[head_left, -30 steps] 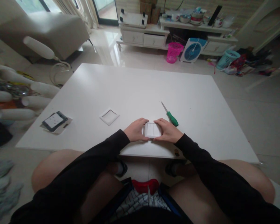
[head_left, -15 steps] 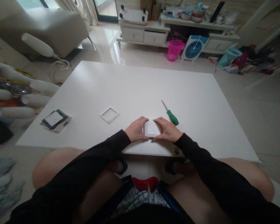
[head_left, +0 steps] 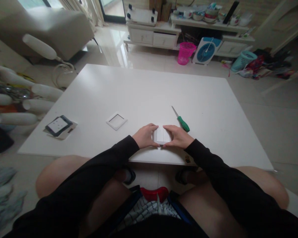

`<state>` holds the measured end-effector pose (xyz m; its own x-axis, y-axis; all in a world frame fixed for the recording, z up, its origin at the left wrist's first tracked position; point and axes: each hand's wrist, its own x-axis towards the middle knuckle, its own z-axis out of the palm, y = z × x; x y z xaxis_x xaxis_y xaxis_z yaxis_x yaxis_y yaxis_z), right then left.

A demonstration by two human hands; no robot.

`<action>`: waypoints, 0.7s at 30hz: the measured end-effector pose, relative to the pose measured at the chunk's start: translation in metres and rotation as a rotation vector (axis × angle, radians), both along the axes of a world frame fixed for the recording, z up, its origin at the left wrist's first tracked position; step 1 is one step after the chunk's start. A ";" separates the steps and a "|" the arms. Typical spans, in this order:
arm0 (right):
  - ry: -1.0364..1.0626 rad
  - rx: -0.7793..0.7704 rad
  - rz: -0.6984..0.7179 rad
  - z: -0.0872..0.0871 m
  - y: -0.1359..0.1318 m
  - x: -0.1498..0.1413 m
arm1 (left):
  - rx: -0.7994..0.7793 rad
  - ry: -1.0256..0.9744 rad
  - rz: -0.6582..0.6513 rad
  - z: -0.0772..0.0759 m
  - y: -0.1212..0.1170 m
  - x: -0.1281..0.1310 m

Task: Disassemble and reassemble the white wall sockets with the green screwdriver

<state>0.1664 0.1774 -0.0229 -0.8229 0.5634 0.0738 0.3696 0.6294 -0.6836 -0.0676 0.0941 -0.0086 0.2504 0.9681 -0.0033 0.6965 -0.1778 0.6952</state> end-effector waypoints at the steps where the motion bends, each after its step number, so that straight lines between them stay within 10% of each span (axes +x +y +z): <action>1: 0.002 -0.010 0.001 -0.001 0.000 0.001 | -0.008 -0.010 0.010 -0.001 0.000 0.000; 21: -0.074 0.077 -0.008 0.007 -0.008 0.003 | 0.003 0.033 -0.047 -0.005 -0.002 -0.010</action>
